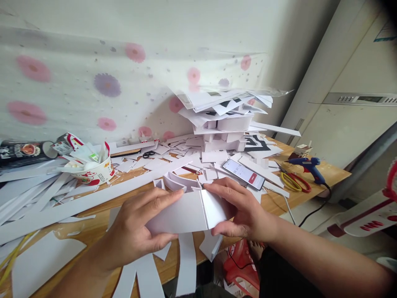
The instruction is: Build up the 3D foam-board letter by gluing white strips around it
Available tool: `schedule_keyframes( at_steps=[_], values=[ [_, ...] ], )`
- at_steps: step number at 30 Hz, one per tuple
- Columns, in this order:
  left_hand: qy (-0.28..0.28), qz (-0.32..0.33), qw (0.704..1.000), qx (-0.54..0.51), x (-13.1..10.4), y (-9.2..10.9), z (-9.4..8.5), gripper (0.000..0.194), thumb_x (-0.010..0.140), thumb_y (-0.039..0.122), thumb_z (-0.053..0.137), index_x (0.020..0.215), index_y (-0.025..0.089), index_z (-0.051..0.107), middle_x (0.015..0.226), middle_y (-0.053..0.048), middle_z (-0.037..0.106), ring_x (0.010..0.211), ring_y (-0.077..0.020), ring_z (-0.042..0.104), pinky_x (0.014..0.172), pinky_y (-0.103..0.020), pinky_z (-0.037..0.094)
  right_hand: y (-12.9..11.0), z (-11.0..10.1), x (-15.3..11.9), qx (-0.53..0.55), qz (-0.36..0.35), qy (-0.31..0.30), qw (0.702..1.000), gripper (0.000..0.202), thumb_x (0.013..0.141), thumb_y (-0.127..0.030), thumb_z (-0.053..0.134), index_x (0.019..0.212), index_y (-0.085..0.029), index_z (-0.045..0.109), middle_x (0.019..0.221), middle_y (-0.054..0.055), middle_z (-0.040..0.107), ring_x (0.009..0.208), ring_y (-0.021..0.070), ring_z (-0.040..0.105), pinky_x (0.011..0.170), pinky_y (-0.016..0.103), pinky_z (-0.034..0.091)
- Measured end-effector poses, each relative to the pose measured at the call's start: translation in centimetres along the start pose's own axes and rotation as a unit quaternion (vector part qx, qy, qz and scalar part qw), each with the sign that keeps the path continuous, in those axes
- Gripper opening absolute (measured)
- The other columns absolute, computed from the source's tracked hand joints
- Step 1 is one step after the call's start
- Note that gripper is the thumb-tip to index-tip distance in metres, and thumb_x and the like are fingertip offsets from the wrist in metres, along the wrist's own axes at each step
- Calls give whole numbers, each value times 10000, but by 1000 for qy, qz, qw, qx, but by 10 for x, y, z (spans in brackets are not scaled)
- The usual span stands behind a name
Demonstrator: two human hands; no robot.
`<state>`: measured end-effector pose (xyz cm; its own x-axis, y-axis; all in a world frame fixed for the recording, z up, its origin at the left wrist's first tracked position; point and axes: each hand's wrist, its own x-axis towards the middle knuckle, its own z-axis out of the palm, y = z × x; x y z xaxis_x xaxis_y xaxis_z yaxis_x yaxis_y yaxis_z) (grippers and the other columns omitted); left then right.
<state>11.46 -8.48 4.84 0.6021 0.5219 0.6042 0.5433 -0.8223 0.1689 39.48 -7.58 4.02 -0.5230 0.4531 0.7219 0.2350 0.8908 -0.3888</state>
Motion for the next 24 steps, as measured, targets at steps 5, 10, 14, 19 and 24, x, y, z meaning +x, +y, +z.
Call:
schedule_keyframes(
  at_steps=[5, 10, 14, 19, 24],
  values=[
    [9, -1, 999, 36, -1, -4, 2, 642, 811, 308, 655, 1410, 330, 424, 1120, -44, 642, 943, -201, 635, 763, -273, 538, 0, 0, -2, -74, 3, 9, 997, 669, 826, -552, 660, 1368, -201, 483, 1085, 129, 604, 922, 220, 596, 749, 351, 530],
    [35, -20, 998, 55, 3, 0, 5, 584, 826, 305, 662, 1377, 304, 468, 1082, -53, 652, 930, -201, 645, 762, -268, 530, 3, -4, -3, -154, 31, 53, 986, 611, 832, -569, 640, 1296, -187, 534, 1036, 133, 623, 879, 243, 612, 724, 382, 538],
    [66, -44, 992, 103, 3, 2, -13, 605, 843, 352, 682, 1397, 281, 449, 1114, -67, 647, 968, -212, 635, 814, -285, 520, 15, -23, -6, -174, 140, 132, 966, 549, 825, -547, 659, 1224, -178, 578, 998, 115, 620, 840, 228, 612, 691, 353, 537],
    [-29, -136, 960, 245, -25, -46, -52, 589, 846, 514, 631, 1384, 328, 477, 1222, -23, 644, 1069, -269, 628, 937, -386, 490, 23, -42, -17, -190, 87, 70, 975, 571, 840, -535, 648, 1275, -183, 535, 1084, 133, 598, 926, 240, 607, 763, 366, 520],
    [22, -226, 927, 297, -47, -80, -70, 605, 902, 598, 470, 1397, 251, 463, 1331, -35, 589, 1213, -343, 557, 998, -511, 452, 12, -48, -26, -185, 78, 34, 979, 564, 871, -505, 619, 1300, -166, 482, 1016, 118, 561, 843, 220, 564, 686, 330, 501]
  ],
)
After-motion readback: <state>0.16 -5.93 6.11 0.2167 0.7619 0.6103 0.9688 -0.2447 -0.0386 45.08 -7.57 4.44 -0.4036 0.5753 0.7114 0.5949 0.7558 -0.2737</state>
